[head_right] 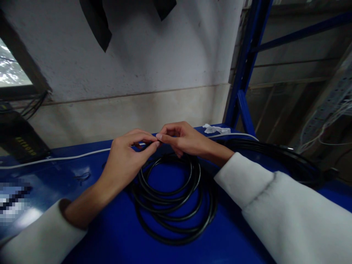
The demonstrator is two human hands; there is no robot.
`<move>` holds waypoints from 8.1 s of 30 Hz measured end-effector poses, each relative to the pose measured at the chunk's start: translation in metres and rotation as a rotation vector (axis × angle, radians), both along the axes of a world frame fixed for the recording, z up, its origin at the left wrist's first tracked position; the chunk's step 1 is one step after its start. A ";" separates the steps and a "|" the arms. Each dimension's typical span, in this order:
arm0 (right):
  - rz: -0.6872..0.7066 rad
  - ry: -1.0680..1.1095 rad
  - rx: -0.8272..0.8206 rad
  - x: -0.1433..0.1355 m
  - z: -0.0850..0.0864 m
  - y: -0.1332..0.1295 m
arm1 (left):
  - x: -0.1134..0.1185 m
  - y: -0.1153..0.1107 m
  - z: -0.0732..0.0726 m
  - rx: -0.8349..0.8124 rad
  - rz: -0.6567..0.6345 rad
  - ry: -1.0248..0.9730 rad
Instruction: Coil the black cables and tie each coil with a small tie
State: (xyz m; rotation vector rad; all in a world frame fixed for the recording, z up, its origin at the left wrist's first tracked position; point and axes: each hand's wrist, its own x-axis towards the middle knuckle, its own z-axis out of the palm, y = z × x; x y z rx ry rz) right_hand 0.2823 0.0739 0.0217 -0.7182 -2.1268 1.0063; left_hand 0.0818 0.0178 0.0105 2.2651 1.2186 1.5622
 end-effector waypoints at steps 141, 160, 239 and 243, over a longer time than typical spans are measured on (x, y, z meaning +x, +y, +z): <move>-0.081 -0.014 -0.080 0.006 -0.002 0.006 | 0.002 0.006 -0.002 -0.275 -0.001 -0.167; -0.067 -0.040 -0.048 0.004 -0.004 0.005 | -0.006 0.005 0.008 0.000 -0.093 0.145; 0.007 -0.060 -0.045 0.006 -0.005 0.007 | -0.015 0.020 0.008 -0.248 -0.194 0.003; -0.002 -0.077 -0.048 0.007 -0.004 0.006 | -0.020 0.024 0.009 -0.339 -0.273 -0.044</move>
